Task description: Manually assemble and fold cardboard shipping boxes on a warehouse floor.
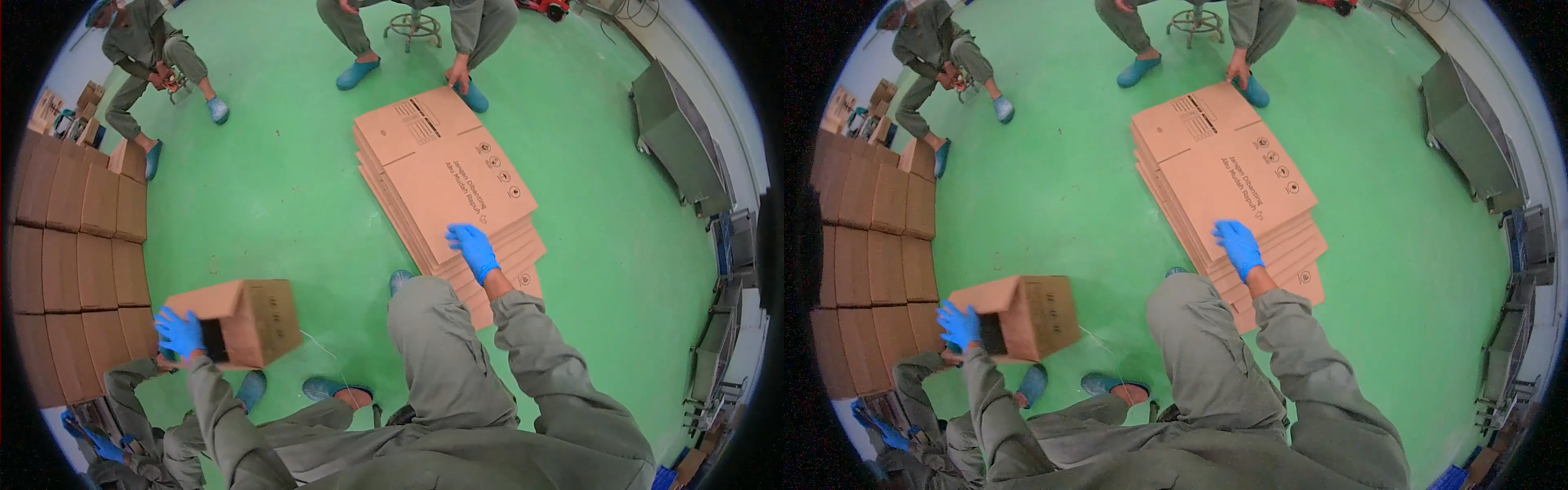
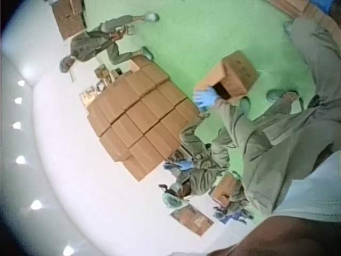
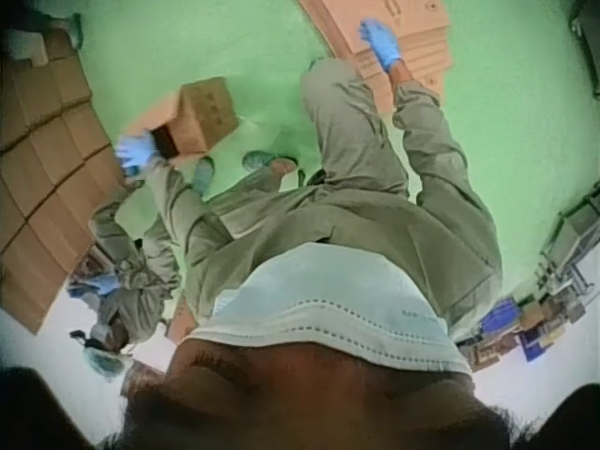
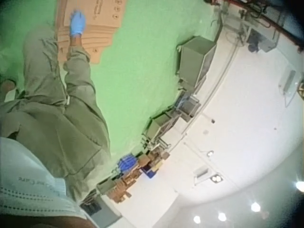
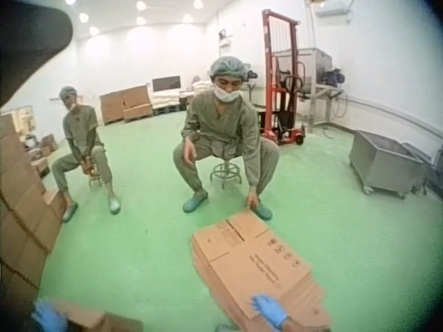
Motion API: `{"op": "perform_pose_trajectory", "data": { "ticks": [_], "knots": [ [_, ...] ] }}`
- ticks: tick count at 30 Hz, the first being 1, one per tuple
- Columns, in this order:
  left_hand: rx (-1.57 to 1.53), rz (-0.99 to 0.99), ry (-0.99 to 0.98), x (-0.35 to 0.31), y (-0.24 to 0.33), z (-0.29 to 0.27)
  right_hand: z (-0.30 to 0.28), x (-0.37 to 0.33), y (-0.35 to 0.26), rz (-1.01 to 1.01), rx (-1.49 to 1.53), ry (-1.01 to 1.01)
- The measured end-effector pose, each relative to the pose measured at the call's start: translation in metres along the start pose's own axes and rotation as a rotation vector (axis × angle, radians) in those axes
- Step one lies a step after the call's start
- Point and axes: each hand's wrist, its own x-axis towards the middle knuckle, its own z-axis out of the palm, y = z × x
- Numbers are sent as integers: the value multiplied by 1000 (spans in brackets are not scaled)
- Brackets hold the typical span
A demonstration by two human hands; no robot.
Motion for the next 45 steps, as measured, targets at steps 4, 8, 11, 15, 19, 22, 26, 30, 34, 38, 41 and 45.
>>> {"op": "perform_pose_trajectory", "data": {
  "ticks": [4,8,11,15,19,22,26,30,34,38,41,45],
  "knots": [
    [-375,390,413,4,-23,-47,-43,9,162,592,-212,97],
    [-548,934,-35,-94,23,-67,-92,-5,337,378,-938,-65],
    [-589,895,-352,-170,-23,-14,-26,1,336,269,-885,-210],
    [-746,766,-548,-251,-46,64,-13,31,326,489,-93,186],
    [-495,788,-699,-236,-55,4,-46,77,312,342,-93,570],
    [-598,612,-797,-242,-56,-3,-8,108,265,553,354,513],
    [-528,683,-898,-245,-18,22,-52,120,284,401,471,711],
    [-458,629,-914,-241,-38,25,10,90,245,395,735,752],
    [-473,629,-881,-236,-39,38,6,88,232,559,562,791],
    [-434,575,-913,-234,-40,28,15,98,243,508,411,735],
    [-456,642,-934,-239,-23,44,-32,112,293,361,204,883],
    [-445,611,-947,-238,-31,41,-12,112,296,381,305,824]
  ]
}}
